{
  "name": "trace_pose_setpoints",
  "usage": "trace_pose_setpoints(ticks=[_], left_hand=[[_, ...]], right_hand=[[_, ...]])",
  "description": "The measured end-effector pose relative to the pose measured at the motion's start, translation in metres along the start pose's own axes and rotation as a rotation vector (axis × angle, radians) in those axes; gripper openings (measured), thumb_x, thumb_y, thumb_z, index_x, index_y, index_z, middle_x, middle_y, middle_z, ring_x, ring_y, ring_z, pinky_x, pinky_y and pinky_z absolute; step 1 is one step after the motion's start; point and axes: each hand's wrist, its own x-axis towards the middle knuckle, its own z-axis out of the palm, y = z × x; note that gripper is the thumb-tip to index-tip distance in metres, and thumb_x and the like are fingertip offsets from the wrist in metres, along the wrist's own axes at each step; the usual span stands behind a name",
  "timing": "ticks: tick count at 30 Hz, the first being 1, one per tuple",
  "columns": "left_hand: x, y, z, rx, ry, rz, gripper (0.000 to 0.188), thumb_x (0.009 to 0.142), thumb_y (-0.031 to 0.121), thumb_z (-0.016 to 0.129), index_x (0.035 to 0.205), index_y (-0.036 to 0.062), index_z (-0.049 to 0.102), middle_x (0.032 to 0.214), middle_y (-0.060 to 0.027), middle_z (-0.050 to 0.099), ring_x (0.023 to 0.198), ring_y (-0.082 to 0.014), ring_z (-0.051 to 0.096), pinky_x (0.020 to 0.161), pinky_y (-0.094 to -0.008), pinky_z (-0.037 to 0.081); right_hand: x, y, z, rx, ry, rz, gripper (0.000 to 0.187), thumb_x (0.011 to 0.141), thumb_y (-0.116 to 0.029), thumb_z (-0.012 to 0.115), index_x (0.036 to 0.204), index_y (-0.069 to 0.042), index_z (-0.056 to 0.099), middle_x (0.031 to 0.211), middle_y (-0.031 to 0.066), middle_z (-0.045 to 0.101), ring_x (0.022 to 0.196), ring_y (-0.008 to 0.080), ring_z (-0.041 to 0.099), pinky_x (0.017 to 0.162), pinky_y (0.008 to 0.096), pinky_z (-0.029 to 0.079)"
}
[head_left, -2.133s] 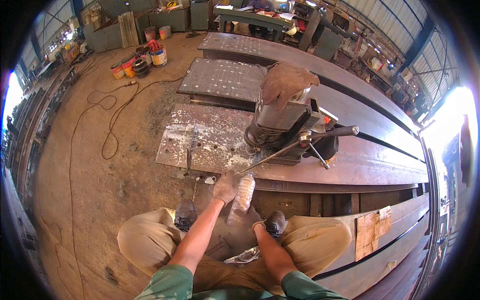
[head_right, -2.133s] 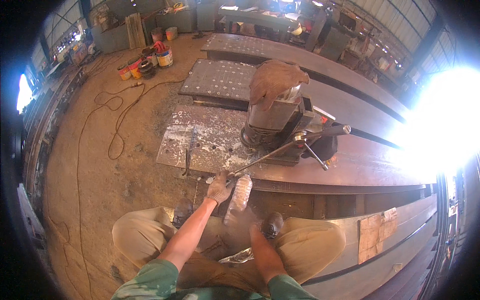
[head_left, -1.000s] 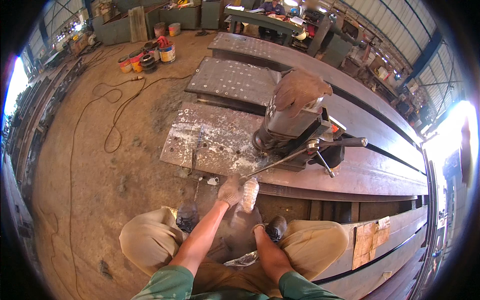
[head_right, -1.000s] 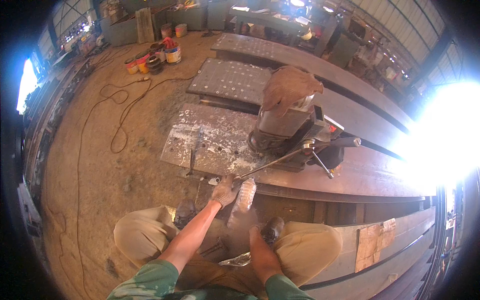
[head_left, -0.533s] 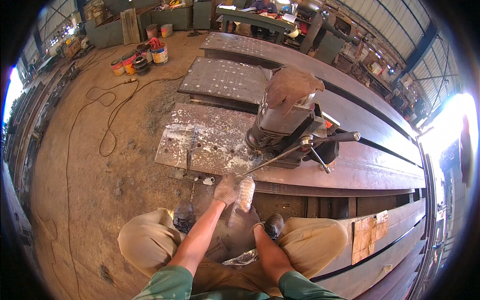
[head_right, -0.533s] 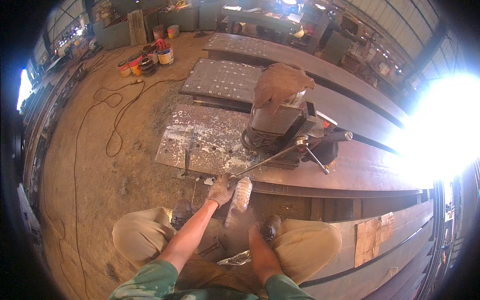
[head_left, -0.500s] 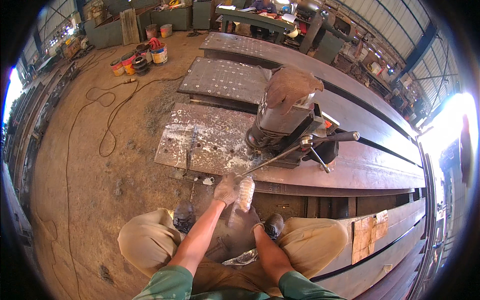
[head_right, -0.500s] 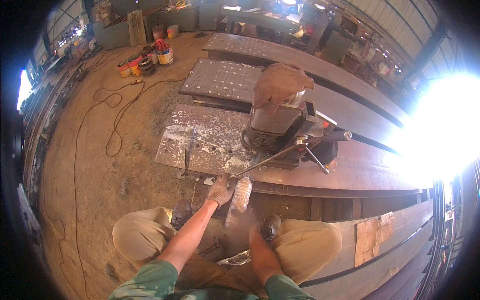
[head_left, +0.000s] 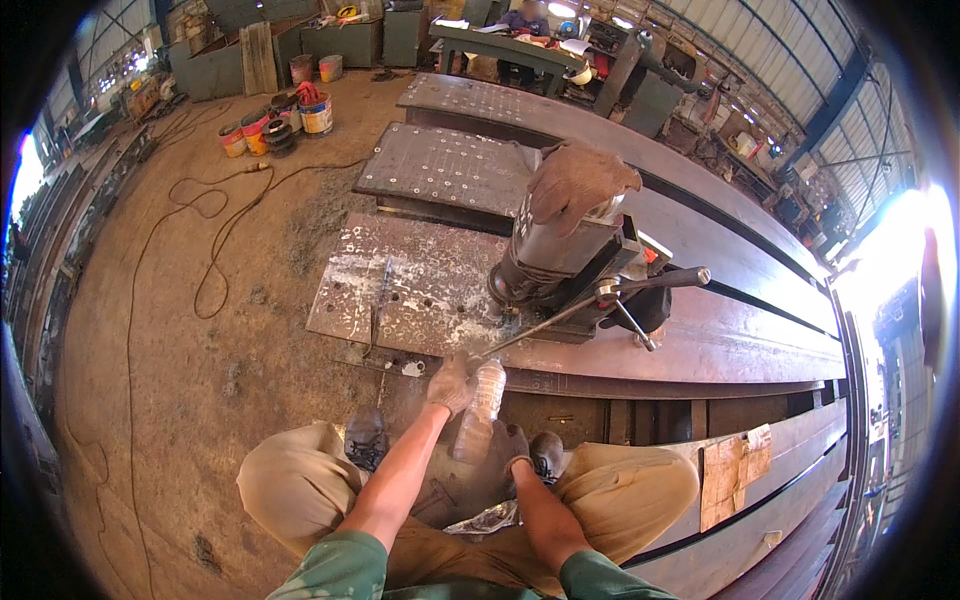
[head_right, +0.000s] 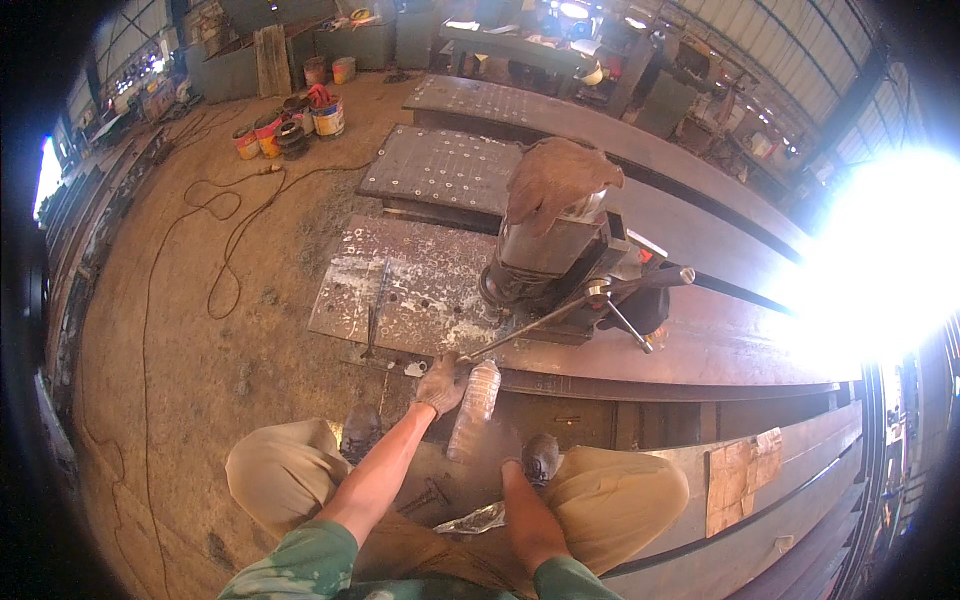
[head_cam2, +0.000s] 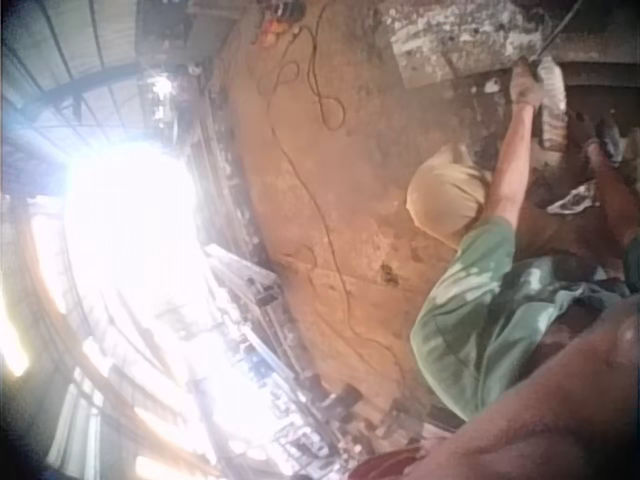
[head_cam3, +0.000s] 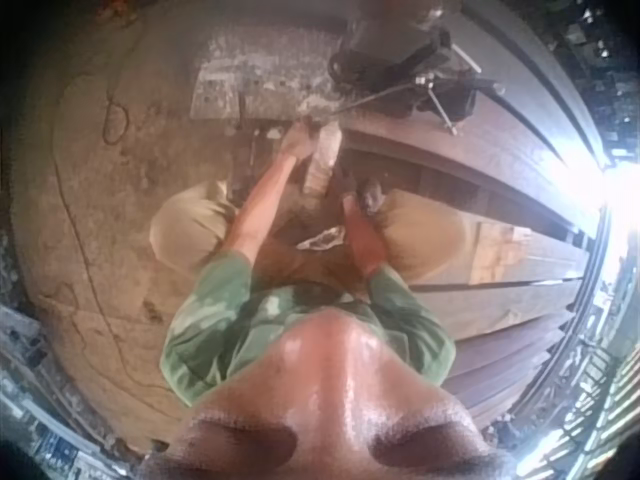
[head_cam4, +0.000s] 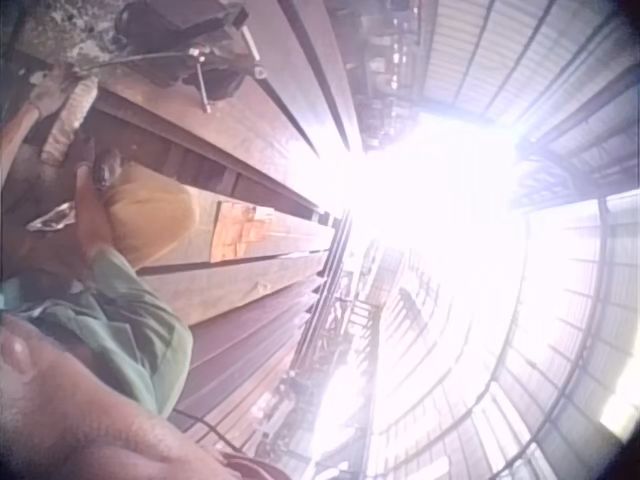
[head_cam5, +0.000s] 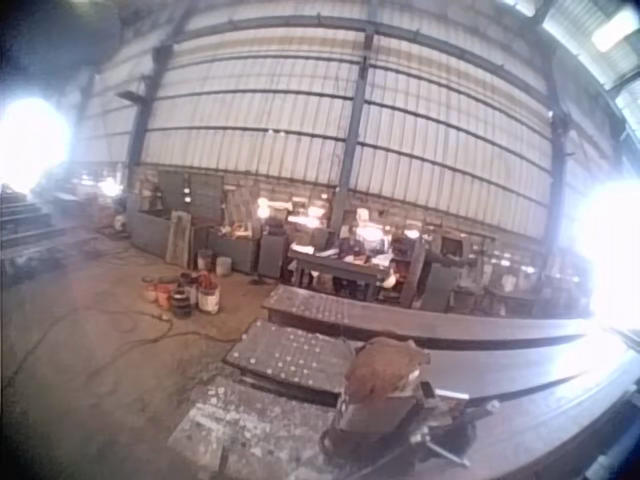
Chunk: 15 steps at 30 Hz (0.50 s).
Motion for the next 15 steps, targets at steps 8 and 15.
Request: trace_pose_setpoints(ticks=[8,15], left_hand=[[-0.002,0.003,-0.002,-0.015,-0.01,-0.026,0.056,0.089,0.025,0.066,0.138,0.0066,0.045,0.135,-0.0295,0.053,0.122,-0.0478,0.057,0.101,-0.052,0.051],[0.002,0.0,0.006,-0.046,-0.025,-0.016,0.056,0.088,0.024,0.066,0.137,0.0075,0.046,0.135,-0.0287,0.053,0.122,-0.0475,0.057,0.102,-0.0515,0.05]], right_hand=[[-0.008,-0.011,-0.002,-0.109,0.028,-0.014,0.074,0.093,-0.057,0.067,0.134,0.004,0.059,0.126,0.0275,0.068,0.123,0.0415,0.063,0.103,0.0445,0.048],[-0.014,-0.015,-0.01,-0.071,0.033,-0.071,0.071,0.094,-0.057,0.065,0.132,0.003,0.061,0.124,0.0273,0.069,0.121,0.0419,0.064,0.101,0.0446,0.049]])
